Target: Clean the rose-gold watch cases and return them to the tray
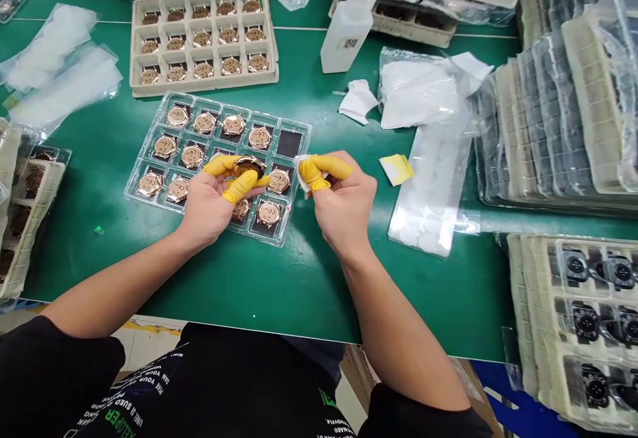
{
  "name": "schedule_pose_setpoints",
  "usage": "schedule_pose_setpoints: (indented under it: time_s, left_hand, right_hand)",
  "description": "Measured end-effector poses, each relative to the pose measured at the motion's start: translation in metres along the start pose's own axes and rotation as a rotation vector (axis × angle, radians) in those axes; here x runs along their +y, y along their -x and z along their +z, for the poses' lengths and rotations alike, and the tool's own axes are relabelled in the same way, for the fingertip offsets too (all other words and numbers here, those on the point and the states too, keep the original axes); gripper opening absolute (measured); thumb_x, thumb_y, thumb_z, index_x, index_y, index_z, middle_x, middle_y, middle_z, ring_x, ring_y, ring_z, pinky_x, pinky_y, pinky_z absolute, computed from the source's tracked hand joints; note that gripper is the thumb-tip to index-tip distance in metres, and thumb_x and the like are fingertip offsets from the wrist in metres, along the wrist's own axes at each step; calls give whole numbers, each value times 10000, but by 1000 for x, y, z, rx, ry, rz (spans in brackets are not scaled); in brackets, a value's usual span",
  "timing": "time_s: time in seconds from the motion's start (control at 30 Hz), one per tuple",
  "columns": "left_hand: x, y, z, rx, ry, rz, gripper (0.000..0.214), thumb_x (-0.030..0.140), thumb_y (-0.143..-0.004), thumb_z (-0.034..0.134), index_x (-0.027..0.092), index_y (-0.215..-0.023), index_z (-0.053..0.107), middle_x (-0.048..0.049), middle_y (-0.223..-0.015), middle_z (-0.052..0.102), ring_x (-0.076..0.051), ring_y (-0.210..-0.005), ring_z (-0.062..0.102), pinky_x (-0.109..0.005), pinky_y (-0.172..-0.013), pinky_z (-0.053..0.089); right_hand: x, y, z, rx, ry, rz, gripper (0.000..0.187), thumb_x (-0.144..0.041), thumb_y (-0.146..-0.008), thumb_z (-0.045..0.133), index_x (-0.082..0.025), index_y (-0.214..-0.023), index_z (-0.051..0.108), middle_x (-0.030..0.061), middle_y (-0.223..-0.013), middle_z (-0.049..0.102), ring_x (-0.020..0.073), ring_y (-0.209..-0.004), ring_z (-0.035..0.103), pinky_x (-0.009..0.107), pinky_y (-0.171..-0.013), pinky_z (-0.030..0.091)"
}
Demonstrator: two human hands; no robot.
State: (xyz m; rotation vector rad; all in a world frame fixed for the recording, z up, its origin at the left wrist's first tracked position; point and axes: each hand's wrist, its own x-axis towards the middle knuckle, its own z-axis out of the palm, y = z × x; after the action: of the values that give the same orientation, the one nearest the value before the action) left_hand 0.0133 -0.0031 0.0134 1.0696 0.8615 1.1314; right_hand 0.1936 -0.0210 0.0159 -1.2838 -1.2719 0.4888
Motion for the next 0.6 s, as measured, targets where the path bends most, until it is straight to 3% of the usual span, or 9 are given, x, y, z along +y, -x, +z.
schedule_pose_setpoints:
  time_s: [0.1, 0.2, 0.3, 0.37, 0.47, 0.6]
  left_hand:
    - [0, 1, -2, -42, -94, 88, 390, 530, -833, 853, 233, -1061, 743, -35, -1057, 770, -180, -973, 770, -358, -910, 665]
    - [2, 8, -7, -50, -428, 278, 200, 367, -883, 813, 238, -1034, 790, -51, -1037, 780, -196, -982, 741, -370, -928, 626]
    - [5, 14, -10, -37, -700, 378, 127, 225, -873, 770, 237, -988, 822, -53, -987, 797, -203, -933, 727, -361, -877, 606]
    - [5, 15, -9, -21, -680, 345, 166, 231, -886, 758, 250, -1034, 831, -42, -972, 807, -190, -885, 729, -340, -830, 609]
    - [1, 14, -6, 44, -482, 248, 209, 303, -895, 782, 260, -1095, 827, -40, -1041, 818, -190, -919, 755, -341, -857, 633]
    - [-2, 8, -6, 90, -255, 151, 258, 376, -836, 861, 232, -1045, 812, -48, -1089, 819, -207, -993, 783, -379, -948, 661]
  right_hand:
    - [-6, 9, 8, -54, -150, 2, 46, -323, -863, 815, -285, -880, 795, -8, -853, 695, 130, -662, 626, 284, -531, 470]
    - [-15, 15, 11, -63, -37, -247, 202, -173, -861, 762, -328, -980, 813, -5, -900, 731, 155, -768, 688, 317, -638, 533]
    - [-17, 16, 9, -85, 134, -463, 373, -68, -837, 683, -352, -1046, 807, -4, -860, 733, 159, -738, 660, 325, -618, 505]
    - [-14, 14, 7, -60, 205, -489, 363, -74, -828, 675, -347, -1027, 809, -1, -835, 732, 164, -719, 655, 327, -603, 498]
    - [-11, 11, 6, 0, 253, -386, 207, -172, -855, 699, -317, -941, 820, 7, -802, 721, 167, -696, 660, 329, -583, 504]
    - [-12, 9, 4, -73, 279, -271, 124, -234, -876, 719, -289, -868, 830, 1, -720, 667, 143, -635, 605, 308, -546, 476]
